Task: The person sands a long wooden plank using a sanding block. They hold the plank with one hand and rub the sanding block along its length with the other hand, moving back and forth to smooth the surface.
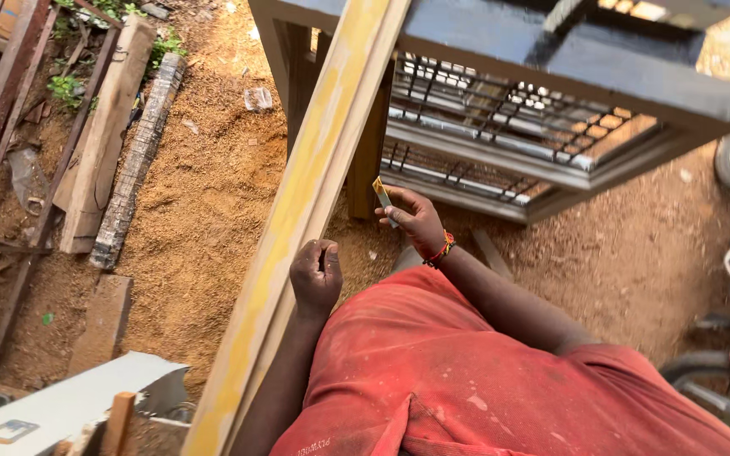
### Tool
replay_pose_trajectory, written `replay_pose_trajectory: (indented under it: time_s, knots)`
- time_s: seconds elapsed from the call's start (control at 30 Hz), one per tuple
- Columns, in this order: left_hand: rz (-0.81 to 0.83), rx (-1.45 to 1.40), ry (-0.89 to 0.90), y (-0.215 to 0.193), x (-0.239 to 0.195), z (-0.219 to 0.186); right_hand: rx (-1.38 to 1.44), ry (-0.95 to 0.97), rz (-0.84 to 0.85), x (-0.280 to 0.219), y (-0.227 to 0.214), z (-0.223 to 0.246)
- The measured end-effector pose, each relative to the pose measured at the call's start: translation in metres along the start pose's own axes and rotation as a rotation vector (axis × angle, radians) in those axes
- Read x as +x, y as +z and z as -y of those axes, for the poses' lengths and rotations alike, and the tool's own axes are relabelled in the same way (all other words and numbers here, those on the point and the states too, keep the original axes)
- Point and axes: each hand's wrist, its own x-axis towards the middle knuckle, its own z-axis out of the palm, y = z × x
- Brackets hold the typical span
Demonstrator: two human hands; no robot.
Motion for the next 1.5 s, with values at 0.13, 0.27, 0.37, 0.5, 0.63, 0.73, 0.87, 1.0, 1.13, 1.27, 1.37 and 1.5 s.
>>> replay_pose_trajectory:
  time_s: [0.13,0.27,0.37,0.5,0.63,0.73,0.87,1.0,1.13,1.27,1.37,1.5]
  knots:
    - [-0.008,0.085,-0.027,0.037,0.035,-0.016,-0.056,0.007,0.041,0.028,-0.045,0.019]
    - [-0.007,0.136,-0.092,0.053,0.047,-0.024,-0.061,0.097,0.107,0.049,-0.083,0.036]
    - [-0.076,0.199,-0.150,0.058,0.045,-0.024,-0.121,0.163,0.165,0.064,-0.105,0.044]
    - [-0.164,0.355,-0.222,0.043,0.040,-0.018,-0.133,0.203,0.212,0.088,-0.108,0.048]
    - [-0.247,0.489,-0.331,0.011,0.048,0.004,-0.024,0.225,0.209,0.101,-0.093,0.048]
    - [-0.092,0.608,-0.412,-0.016,0.070,0.039,0.004,0.229,0.222,0.100,-0.080,0.044]
    - [0.448,0.328,-0.891,-0.040,0.098,0.094,-0.062,0.226,0.257,0.090,-0.071,0.038]
    - [0.755,0.090,-1.079,-0.048,0.110,0.140,-0.130,0.234,0.179,0.081,-0.066,0.038]
    - [1.005,0.011,-1.036,-0.041,0.117,0.174,-0.078,0.252,0.069,0.077,-0.051,0.038]
    - [1.027,-0.269,-1.101,-0.038,0.114,0.182,-0.132,0.164,0.067,0.079,-0.039,0.029]
    - [0.935,-0.226,-1.114,-0.038,0.113,0.170,-0.157,0.150,0.035,0.088,-0.039,0.021]
    - [0.855,-0.099,-1.052,-0.054,0.115,0.143,-0.073,0.154,0.047,0.085,-0.045,0.005]
